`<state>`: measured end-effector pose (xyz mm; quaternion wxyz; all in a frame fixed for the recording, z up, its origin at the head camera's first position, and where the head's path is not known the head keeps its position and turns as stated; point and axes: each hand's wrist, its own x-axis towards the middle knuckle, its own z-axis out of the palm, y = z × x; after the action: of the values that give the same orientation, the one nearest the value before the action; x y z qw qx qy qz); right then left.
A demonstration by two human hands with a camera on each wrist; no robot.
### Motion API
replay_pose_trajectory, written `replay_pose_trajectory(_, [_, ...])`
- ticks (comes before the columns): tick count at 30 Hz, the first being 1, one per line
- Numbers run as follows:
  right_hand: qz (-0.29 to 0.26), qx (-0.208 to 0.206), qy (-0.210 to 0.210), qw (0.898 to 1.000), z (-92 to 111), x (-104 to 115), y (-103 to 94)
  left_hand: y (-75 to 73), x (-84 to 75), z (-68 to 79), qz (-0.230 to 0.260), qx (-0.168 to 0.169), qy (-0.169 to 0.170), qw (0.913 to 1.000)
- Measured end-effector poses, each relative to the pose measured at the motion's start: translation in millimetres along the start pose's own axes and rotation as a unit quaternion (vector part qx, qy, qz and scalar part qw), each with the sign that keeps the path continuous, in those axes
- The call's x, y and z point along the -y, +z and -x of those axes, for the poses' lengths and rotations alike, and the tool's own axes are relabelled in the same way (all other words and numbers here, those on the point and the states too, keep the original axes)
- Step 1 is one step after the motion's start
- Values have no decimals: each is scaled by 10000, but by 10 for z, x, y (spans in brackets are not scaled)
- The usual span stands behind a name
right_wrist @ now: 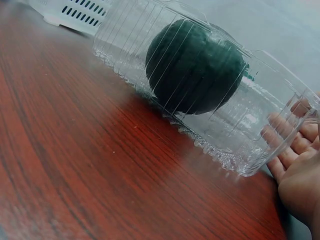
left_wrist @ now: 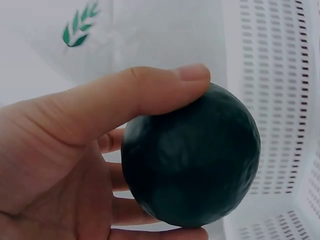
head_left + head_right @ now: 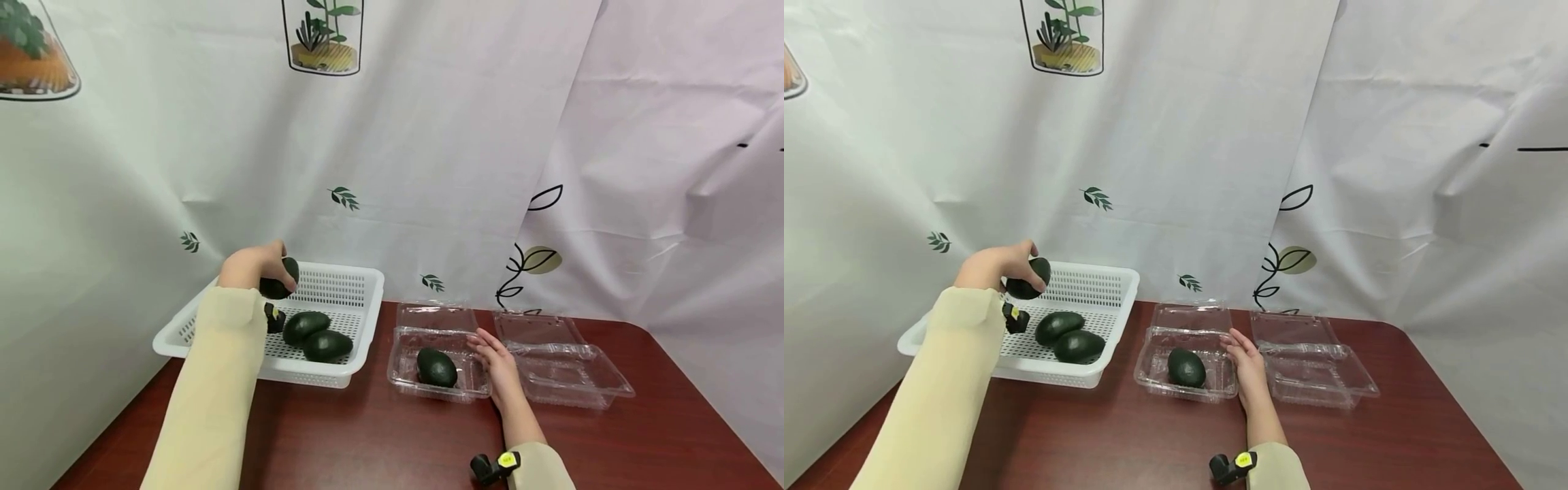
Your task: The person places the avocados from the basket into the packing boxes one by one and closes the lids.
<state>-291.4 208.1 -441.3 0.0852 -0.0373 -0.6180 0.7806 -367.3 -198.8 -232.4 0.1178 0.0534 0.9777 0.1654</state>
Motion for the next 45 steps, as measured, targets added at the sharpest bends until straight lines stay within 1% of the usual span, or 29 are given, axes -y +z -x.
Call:
replay_pose_trajectory(6, [-133, -35, -48, 9999, -17, -8, -8, -65, -126, 36, -81, -84, 27, 9999])
replay_pose_trajectory(9, [-114, -27, -56, 9999, -18, -7, -7, -98, -173, 57, -127, -144, 79, 9998])
replay_pose_trajectory(13, [-20, -18, -55, 10000, -14, -4, -10, -136, -234, 83, -179, -262, 226, 9992])
replay_pose_trajectory(19, [-10, -48, 96, 9999, -2, -5, -20, -170, -356, 132, -208, -377, 398, 9983])
replay_pose_trajectory(24, [-18, -60, 124, 9999, 1, -15, -22, -159, -449, 176, -202, -499, 479, 9974])
replay_pose_trajectory(33, [-77, -34, 79, 9999, 5, -14, -18, -127, -571, 200, -248, -679, 619, 9955])
replay_pose_trajectory(39, [-51, -32, -61, 10000, 14, -20, -8, -89, -651, 212, -218, -786, 744, 9939])
replay_pose_trajectory(42, [-8, -39, -38, 10000, 13, -19, -12, -58, -676, 209, -182, -876, 841, 9924])
replay_pose_trajectory(45, [-5, -48, 75, 10000, 9, -7, -13, -27, -695, 208, -138, -977, 947, 9906])
